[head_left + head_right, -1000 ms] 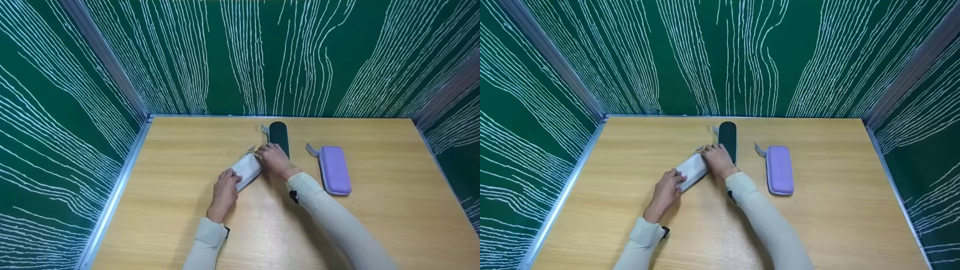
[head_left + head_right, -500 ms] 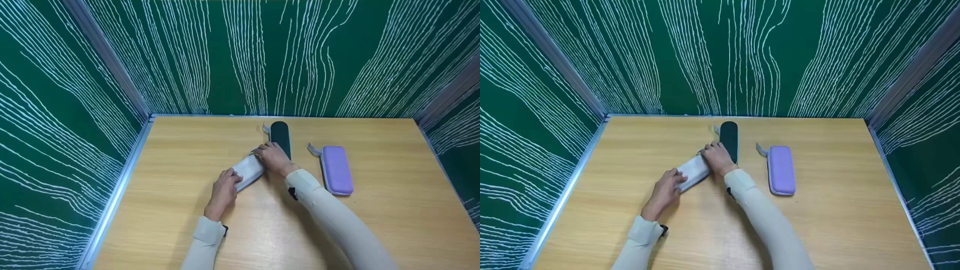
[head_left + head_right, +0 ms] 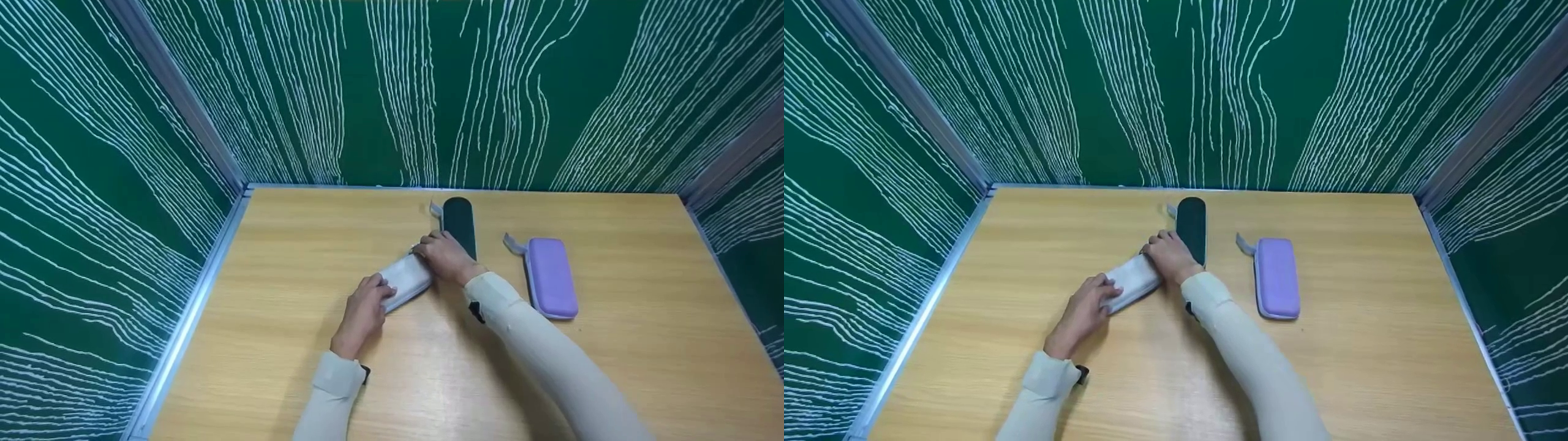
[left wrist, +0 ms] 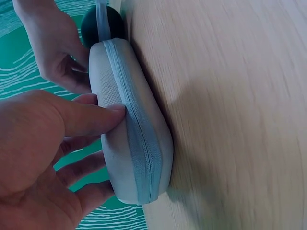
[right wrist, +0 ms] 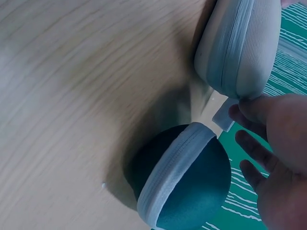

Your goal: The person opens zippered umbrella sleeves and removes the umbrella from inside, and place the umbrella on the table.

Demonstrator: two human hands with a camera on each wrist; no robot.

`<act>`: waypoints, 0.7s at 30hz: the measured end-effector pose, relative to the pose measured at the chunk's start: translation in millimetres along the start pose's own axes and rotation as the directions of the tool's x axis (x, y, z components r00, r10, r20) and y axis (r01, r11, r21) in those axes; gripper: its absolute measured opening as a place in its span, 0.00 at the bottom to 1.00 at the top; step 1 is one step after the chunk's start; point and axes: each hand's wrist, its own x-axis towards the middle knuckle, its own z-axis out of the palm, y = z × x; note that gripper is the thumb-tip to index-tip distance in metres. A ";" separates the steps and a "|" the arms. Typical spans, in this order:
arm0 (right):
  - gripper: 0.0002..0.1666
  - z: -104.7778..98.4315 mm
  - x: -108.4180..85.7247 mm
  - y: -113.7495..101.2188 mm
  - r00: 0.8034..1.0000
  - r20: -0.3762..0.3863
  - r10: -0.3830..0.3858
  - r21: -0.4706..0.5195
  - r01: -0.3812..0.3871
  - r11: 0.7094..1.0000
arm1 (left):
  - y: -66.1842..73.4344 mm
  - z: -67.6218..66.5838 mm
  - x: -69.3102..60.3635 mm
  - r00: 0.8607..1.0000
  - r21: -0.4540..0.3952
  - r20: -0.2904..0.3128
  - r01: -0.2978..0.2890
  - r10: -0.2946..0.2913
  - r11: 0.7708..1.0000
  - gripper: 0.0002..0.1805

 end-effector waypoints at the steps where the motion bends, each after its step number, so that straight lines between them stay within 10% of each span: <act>1: 0.19 0.1 -0.2 0.3 1.000 0.001 -0.007 0.003 0.007 1.000 | -1.1 0.1 0.0 1.000 -0.005 -0.006 -0.011 0.010 1.000 0.21; 21: 0.19 0.5 -1.9 2.5 0.995 -0.008 -0.104 -0.003 0.104 0.995 | -9.1 -4.3 -2.3 0.998 -0.059 -0.002 -0.061 0.061 0.996 0.21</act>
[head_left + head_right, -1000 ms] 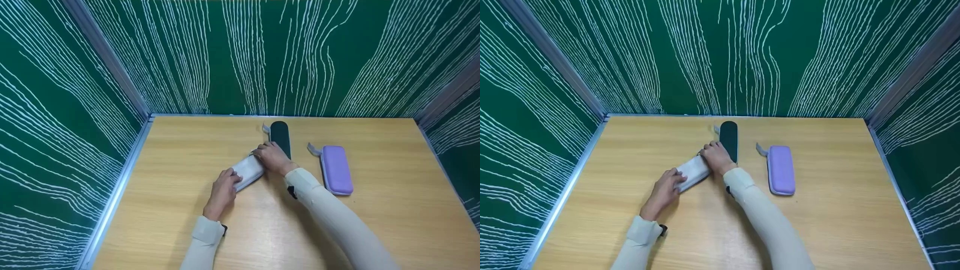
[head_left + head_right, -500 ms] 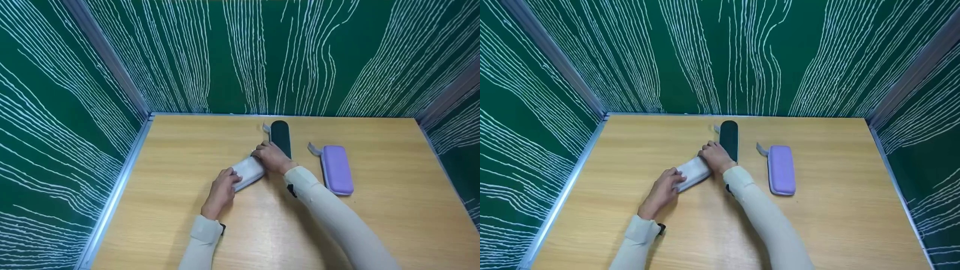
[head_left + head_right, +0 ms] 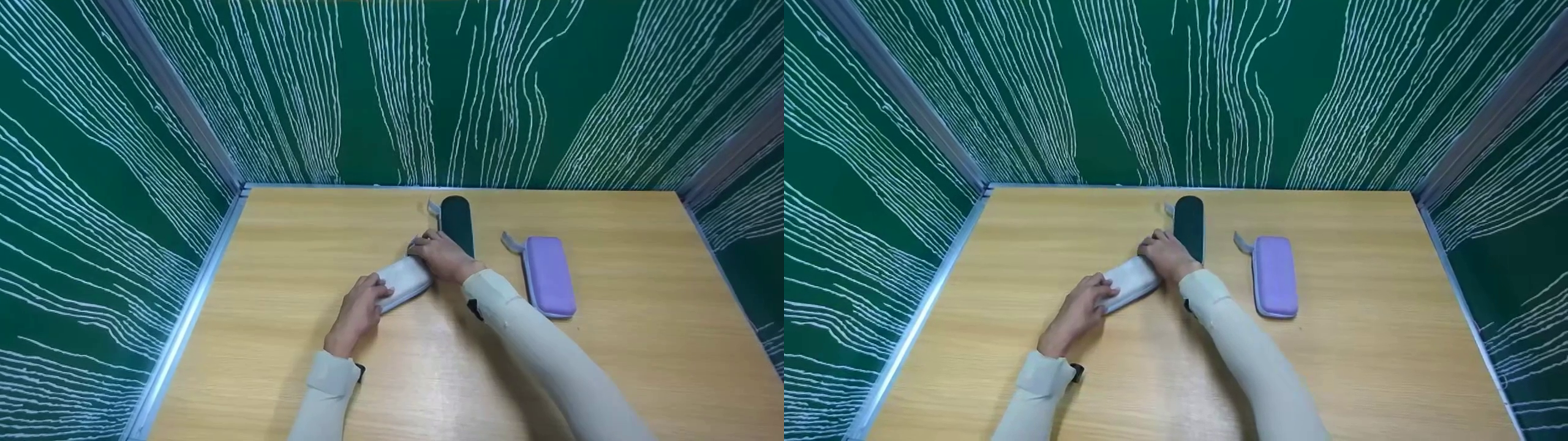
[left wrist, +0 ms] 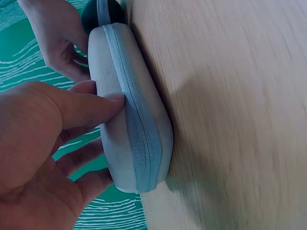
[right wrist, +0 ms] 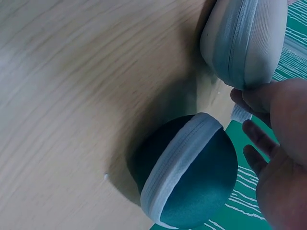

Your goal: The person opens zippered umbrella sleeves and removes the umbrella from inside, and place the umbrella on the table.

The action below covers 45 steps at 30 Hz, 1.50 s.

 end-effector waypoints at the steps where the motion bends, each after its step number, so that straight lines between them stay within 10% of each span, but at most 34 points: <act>1: 0.19 0.3 0.6 -0.2 1.000 0.003 0.002 -0.001 -0.002 1.000 | -0.3 -0.2 -0.4 1.000 0.001 -0.003 -0.005 0.005 1.000 0.21; 45: 0.17 0.8 16.6 15.0 0.991 0.114 -0.072 -0.102 0.084 0.991 | -5.7 0.7 -2.4 1.000 -0.007 -0.007 -0.031 0.031 1.000 0.20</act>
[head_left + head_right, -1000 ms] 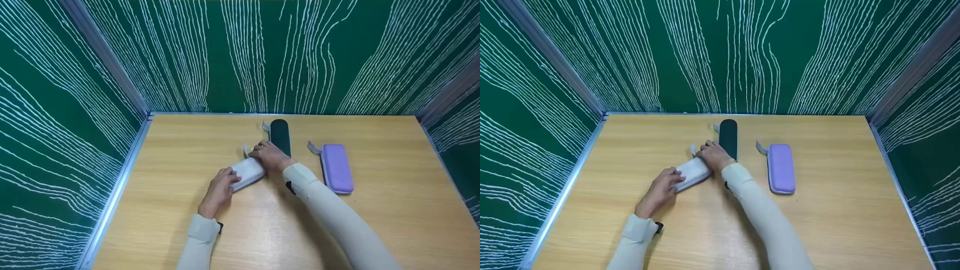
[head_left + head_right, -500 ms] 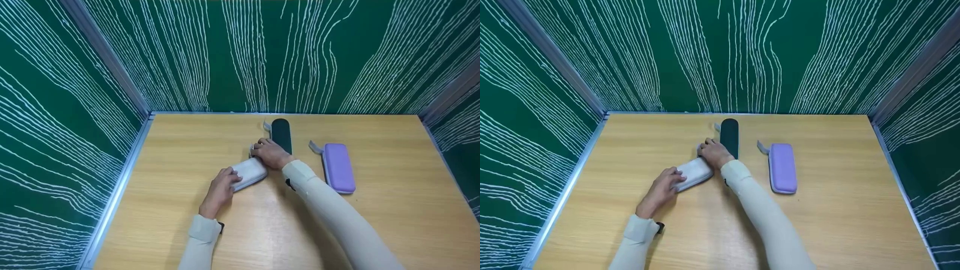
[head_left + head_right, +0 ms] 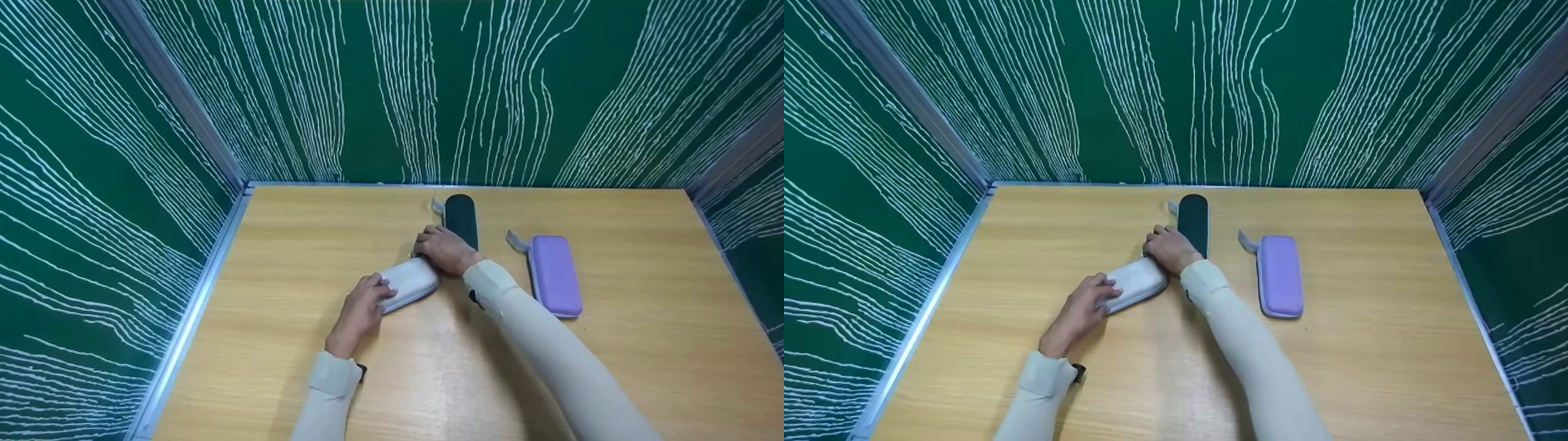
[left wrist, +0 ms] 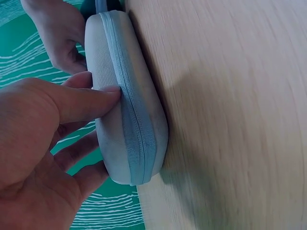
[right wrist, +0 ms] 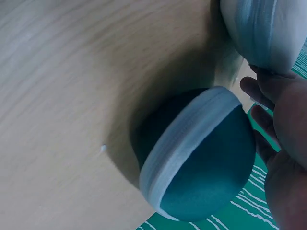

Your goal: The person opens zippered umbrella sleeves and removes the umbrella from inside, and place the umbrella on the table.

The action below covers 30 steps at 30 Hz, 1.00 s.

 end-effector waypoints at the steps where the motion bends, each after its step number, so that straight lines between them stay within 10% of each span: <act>1: 0.17 0.3 -0.2 0.1 1.000 -0.007 -0.001 0.000 0.001 1.000 | -0.1 0.1 0.1 1.000 0.001 0.001 0.000 0.000 1.000 0.20; 15: 0.18 -2.1 -0.4 4.1 0.999 0.041 -0.012 0.057 0.010 0.998 | 0.1 0.2 -0.2 1.000 -0.030 0.015 0.026 -0.025 0.999 0.21; 30: 0.18 5.4 -5.1 3.7 1.000 0.020 -0.007 -0.121 0.009 0.993 | -0.1 0.1 -0.5 1.000 -0.021 0.005 0.028 -0.028 0.999 0.20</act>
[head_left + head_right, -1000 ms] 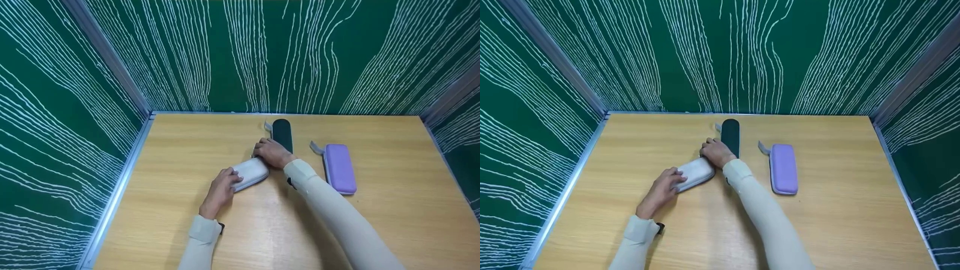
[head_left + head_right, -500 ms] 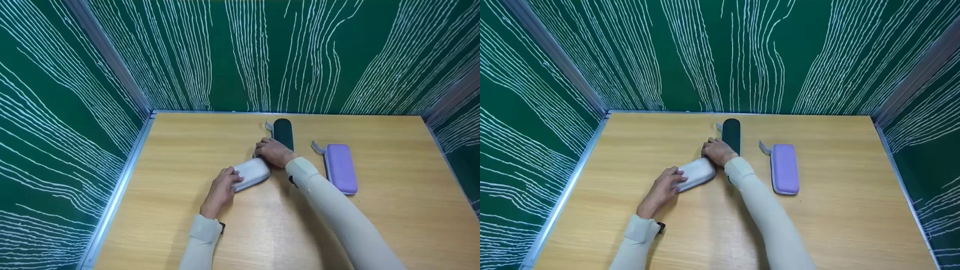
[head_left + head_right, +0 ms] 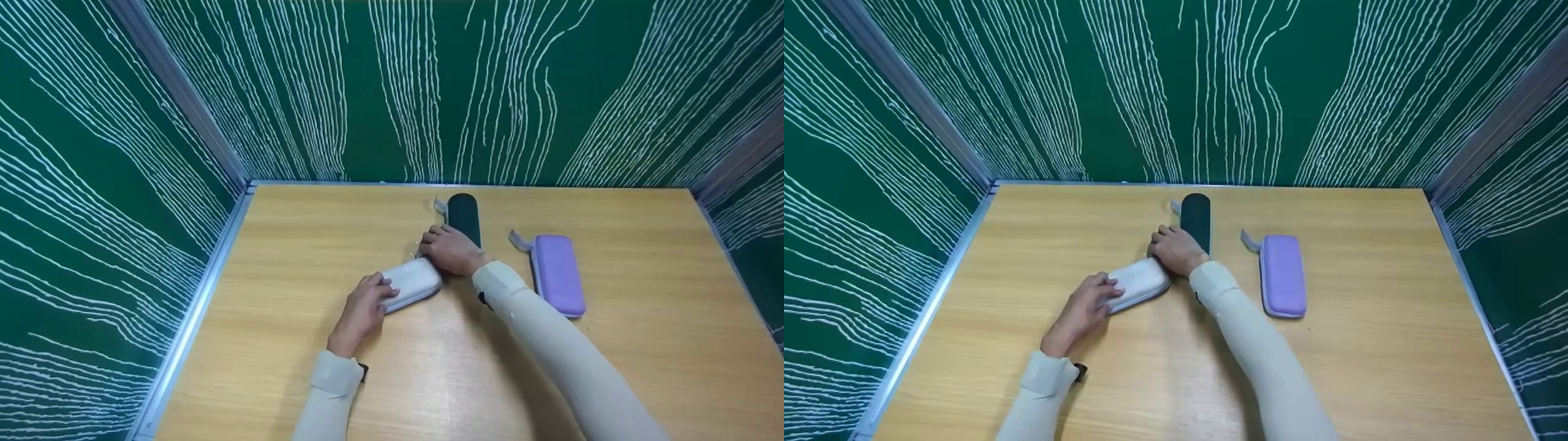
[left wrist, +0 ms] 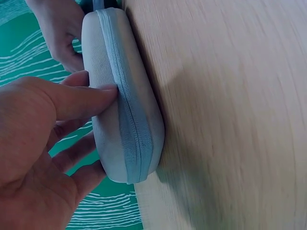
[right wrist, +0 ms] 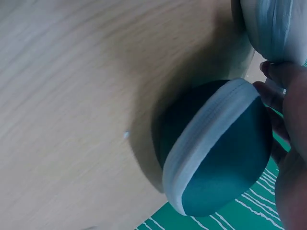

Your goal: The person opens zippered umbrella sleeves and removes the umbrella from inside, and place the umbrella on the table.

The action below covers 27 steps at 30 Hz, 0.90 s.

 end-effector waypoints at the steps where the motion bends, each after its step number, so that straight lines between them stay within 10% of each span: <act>1: 0.18 0.2 -1.1 0.0 1.000 -0.005 0.000 -0.015 -0.001 1.000 | 0.3 0.2 0.0 1.000 0.000 -0.004 -0.001 0.001 1.000 0.20; 27: 0.25 4.8 -26.3 -5.3 1.000 -0.003 0.014 -0.208 -0.014 0.978 | 8.2 4.8 -0.2 0.997 0.019 -0.027 0.078 -0.078 0.997 0.18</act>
